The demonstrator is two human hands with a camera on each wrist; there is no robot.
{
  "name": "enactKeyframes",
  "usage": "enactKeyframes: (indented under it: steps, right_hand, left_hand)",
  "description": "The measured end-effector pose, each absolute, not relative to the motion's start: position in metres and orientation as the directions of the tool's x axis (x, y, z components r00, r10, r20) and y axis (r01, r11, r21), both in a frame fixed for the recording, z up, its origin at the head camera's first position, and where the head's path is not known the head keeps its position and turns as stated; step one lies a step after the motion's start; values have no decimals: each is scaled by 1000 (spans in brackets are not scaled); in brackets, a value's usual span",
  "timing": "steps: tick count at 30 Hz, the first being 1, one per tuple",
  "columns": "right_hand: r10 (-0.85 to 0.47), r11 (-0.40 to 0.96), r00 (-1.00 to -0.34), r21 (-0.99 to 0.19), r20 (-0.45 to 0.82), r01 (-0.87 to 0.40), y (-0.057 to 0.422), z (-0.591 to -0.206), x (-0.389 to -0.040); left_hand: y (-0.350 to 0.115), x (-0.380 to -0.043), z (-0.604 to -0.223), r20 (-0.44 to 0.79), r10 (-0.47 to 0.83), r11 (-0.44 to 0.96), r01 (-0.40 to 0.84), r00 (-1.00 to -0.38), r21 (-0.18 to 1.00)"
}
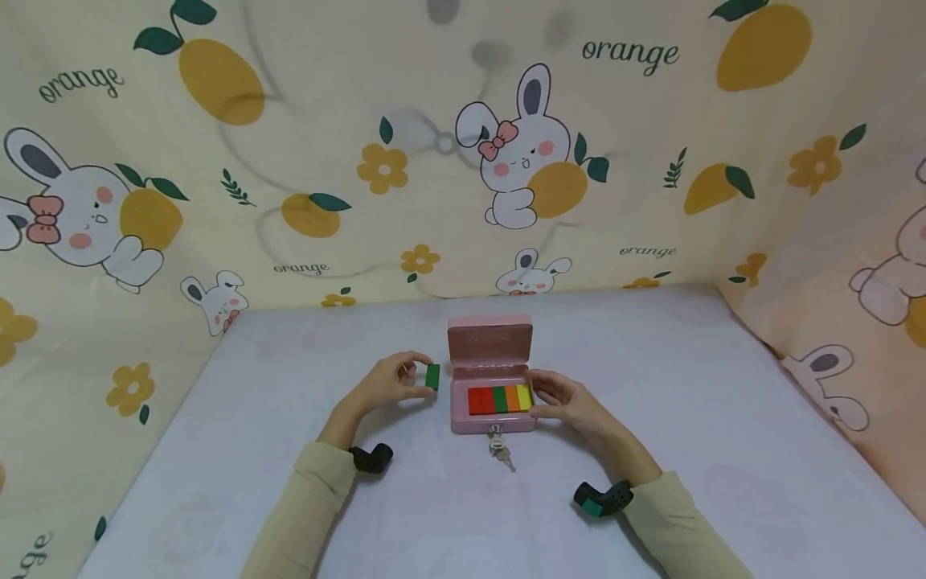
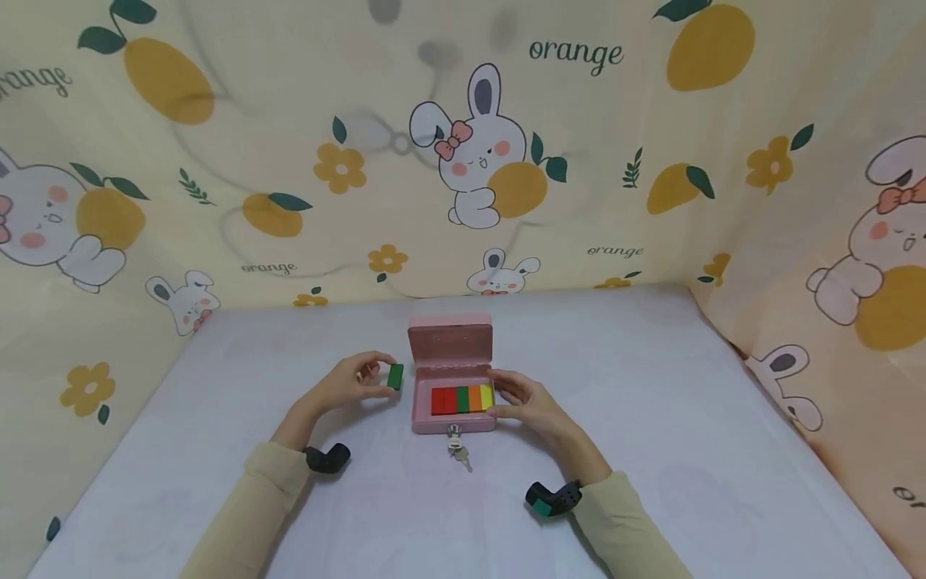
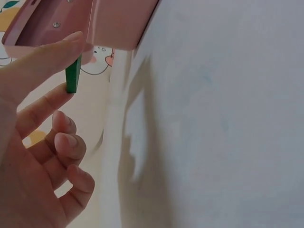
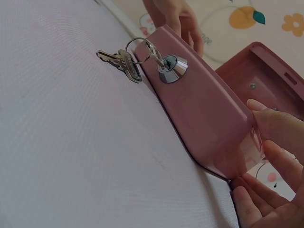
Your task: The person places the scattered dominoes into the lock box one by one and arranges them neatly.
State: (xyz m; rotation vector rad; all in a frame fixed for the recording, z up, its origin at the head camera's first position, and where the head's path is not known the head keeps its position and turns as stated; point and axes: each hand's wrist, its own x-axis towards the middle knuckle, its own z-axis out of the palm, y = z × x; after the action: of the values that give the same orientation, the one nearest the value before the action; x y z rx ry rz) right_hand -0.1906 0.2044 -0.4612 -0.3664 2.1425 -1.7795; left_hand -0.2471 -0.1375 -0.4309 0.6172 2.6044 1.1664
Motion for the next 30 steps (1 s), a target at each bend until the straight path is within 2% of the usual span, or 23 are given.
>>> enactKeyframes:
  steps: [10, 21, 30]
  right_hand:
    - [-420, 178, -906, -984, -61, -16, 204, -460, -190]
    - [-393, 190, -913, -981, -107, 33, 203, -461, -189]
    - [-403, 153, -910, -988, -95, 36, 204, -463, -190]
  left_hand:
    - [-133, -238, -423, -18, 450, 619, 298, -893, 727]
    - [-126, -227, -421, 37, 482, 585, 353, -876, 730]
    - [-123, -225, -422, 71, 491, 575, 384, -868, 723]
